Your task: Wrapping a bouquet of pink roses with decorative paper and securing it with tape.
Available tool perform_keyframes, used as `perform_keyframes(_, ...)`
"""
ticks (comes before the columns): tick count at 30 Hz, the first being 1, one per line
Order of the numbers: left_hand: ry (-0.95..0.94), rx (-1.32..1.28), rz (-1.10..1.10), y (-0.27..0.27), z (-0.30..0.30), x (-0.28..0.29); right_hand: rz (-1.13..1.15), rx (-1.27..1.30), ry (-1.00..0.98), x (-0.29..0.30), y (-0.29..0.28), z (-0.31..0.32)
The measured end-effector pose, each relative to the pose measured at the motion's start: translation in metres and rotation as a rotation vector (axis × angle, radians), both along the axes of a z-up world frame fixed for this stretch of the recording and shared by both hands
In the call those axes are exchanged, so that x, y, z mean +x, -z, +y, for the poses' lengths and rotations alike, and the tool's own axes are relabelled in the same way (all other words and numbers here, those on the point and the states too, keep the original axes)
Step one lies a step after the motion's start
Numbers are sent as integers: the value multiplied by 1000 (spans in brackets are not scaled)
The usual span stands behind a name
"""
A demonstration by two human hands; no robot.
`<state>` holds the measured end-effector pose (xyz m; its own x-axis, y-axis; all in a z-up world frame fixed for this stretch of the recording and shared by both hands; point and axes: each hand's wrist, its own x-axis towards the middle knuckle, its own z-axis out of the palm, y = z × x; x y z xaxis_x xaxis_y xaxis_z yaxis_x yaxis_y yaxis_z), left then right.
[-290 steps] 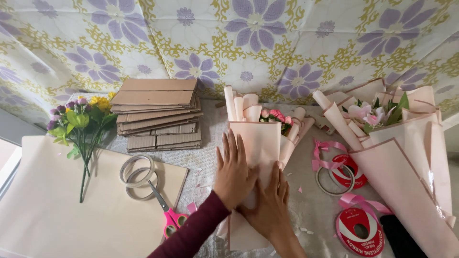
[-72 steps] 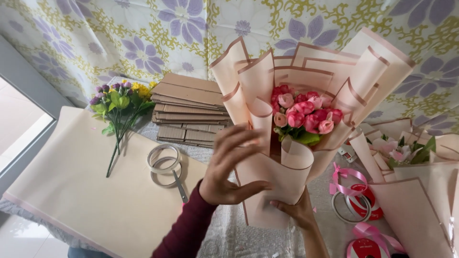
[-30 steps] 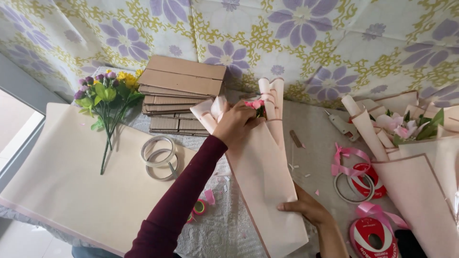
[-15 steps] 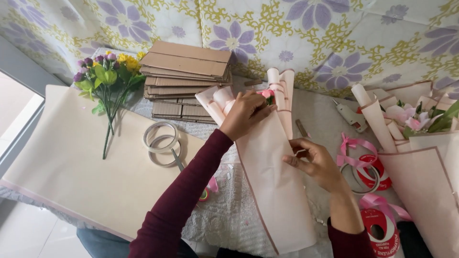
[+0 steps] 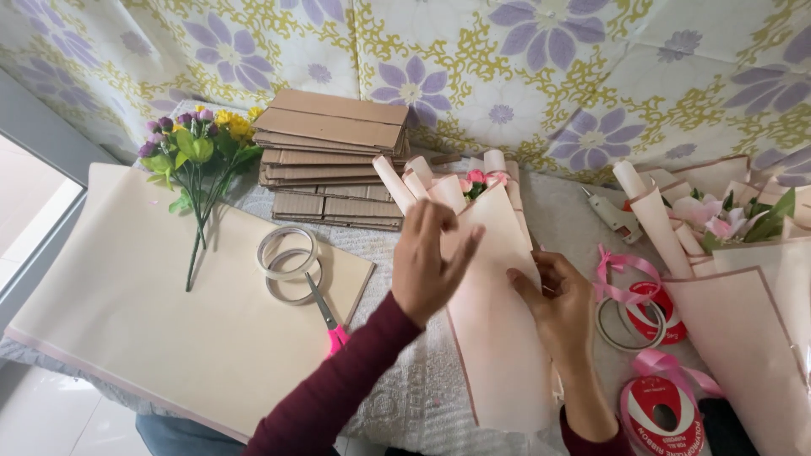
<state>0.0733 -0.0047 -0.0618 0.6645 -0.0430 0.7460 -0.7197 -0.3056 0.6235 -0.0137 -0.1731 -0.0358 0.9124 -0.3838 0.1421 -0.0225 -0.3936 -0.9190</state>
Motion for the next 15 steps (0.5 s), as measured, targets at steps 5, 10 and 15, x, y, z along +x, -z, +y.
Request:
perform_keyframes(5,-42,136,222,-47,14,-78,-311,-372,27,-13,-8,23)
perform_keyframes(10,525,-432,738,-43,17,-59,-544,-609,-238,-24,-36,59)
perform_keyframes(15,670,-825,780,-26,26,-33,-334,-129,-194,-18,-51,55)
